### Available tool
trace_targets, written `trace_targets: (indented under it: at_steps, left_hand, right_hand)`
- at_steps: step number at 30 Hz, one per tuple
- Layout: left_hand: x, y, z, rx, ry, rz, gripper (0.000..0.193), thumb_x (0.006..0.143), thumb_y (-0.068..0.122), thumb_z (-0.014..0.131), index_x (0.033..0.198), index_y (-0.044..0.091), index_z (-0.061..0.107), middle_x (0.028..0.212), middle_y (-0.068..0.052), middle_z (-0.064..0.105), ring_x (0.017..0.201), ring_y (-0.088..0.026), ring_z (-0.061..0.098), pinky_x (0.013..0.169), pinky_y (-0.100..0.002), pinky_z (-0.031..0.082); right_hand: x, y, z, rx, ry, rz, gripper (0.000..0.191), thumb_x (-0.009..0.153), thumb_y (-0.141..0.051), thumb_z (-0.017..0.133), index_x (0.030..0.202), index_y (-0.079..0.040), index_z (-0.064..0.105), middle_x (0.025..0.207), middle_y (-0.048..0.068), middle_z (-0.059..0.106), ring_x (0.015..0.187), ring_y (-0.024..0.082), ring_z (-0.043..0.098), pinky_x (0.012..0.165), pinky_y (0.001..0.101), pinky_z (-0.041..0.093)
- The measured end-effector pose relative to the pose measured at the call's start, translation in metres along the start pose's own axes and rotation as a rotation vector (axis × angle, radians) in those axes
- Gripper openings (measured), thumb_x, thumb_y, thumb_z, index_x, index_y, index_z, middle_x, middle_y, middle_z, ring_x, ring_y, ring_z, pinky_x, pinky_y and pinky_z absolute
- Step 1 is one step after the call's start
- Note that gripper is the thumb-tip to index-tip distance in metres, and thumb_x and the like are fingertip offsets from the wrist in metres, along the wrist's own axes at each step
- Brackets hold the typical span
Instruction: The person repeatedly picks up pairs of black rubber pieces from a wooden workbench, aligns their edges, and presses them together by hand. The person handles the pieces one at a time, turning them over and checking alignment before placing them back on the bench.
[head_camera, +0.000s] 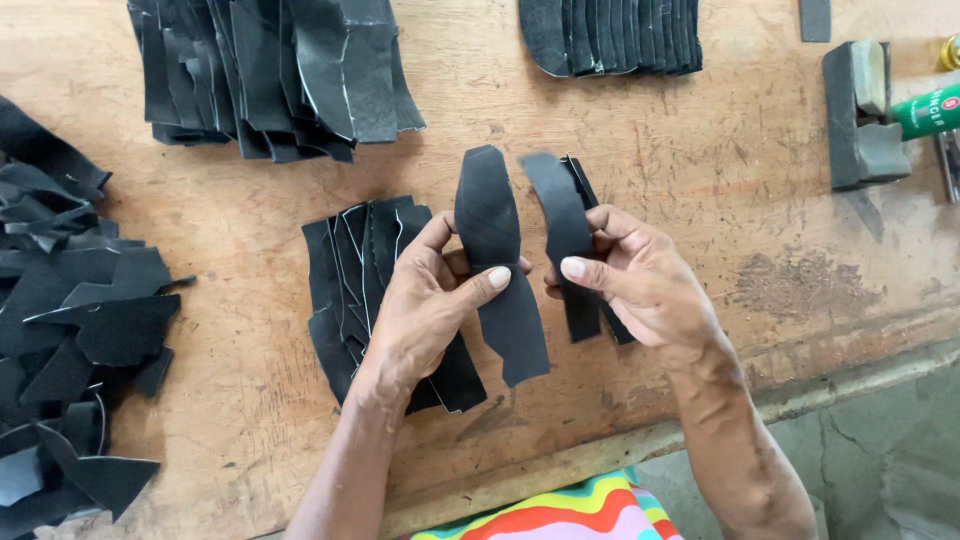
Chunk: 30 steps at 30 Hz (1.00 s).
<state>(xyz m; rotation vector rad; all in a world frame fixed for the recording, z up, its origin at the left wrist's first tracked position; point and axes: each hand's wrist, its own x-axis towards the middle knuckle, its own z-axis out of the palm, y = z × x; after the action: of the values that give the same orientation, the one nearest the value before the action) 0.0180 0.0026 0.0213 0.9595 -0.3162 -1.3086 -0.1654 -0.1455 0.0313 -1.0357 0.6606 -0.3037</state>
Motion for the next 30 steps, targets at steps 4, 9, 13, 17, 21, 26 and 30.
trace_targets:
  at_steps: [4,9,13,17,21,26,30]
  left_hand:
    - [0.001,-0.003,-0.001,0.006,0.025,-0.01,0.04,0.089,-0.002,0.073,0.127,0.0,0.061,0.109,-0.013,0.076,0.1,-0.017,0.073,0.088,-0.032,0.064]
    - [0.002,-0.006,-0.002,0.036,0.039,0.009,0.036,0.09,0.0,0.073,0.126,0.001,0.068,0.111,-0.009,0.076,0.098,-0.012,0.071,0.088,-0.029,0.063]
    - [0.002,-0.006,-0.002,0.078,0.045,0.002,0.036,0.088,-0.001,0.074,0.124,-0.001,0.069,0.11,-0.01,0.076,0.097,-0.013,0.072,0.089,-0.029,0.063]
    - [0.002,-0.005,-0.001,0.117,0.063,-0.006,0.037,0.088,-0.002,0.074,0.124,-0.001,0.069,0.109,-0.01,0.077,0.096,-0.013,0.072,0.088,-0.029,0.063]
    - [0.003,-0.005,-0.001,0.091,0.056,0.002,0.037,0.087,-0.002,0.074,0.124,-0.001,0.069,0.109,-0.01,0.077,0.096,-0.012,0.072,0.089,-0.028,0.062]
    - [0.003,-0.007,-0.002,0.092,0.062,-0.002,0.037,0.087,-0.002,0.074,0.124,-0.001,0.068,0.109,-0.01,0.077,0.097,-0.012,0.072,0.089,-0.028,0.062]
    - [0.003,-0.008,-0.002,0.094,0.046,0.026,0.036,0.088,-0.002,0.074,0.124,-0.002,0.068,0.111,-0.011,0.076,0.099,-0.012,0.071,0.091,-0.028,0.062]
  right_hand:
    - [0.006,0.002,0.002,-0.044,0.01,0.013,0.022,0.091,0.004,0.075,0.111,0.004,0.067,0.103,0.011,0.074,0.092,0.016,0.072,0.087,0.0317,0.06]
    - [0.008,0.001,0.006,-0.102,0.002,-0.013,0.021,0.09,0.003,0.074,0.11,0.004,0.067,0.1,0.011,0.074,0.089,0.016,0.072,0.082,0.0308,0.063]
    - [0.006,0.004,0.01,-0.072,0.028,-0.054,0.021,0.089,0.006,0.074,0.108,0.005,0.065,0.099,0.011,0.073,0.088,0.015,0.072,0.082,0.031,0.063]
    - [0.006,0.009,0.011,-0.077,0.031,-0.096,0.022,0.089,0.007,0.075,0.109,0.005,0.065,0.101,0.008,0.071,0.093,0.012,0.069,0.087,0.0273,0.06]
    - [0.007,0.013,0.01,-0.093,0.062,-0.12,0.023,0.088,0.008,0.075,0.109,0.004,0.066,0.101,0.008,0.072,0.092,0.011,0.068,0.086,0.0261,0.059]
    - [0.007,0.017,0.009,-0.072,0.077,-0.122,0.024,0.087,0.007,0.076,0.109,0.002,0.066,0.102,0.008,0.072,0.093,0.011,0.069,0.087,0.0258,0.06]
    - [0.007,0.018,0.009,-0.094,0.069,-0.137,0.024,0.088,0.007,0.077,0.109,0.003,0.066,0.1,0.008,0.071,0.091,0.01,0.068,0.086,0.0254,0.06]
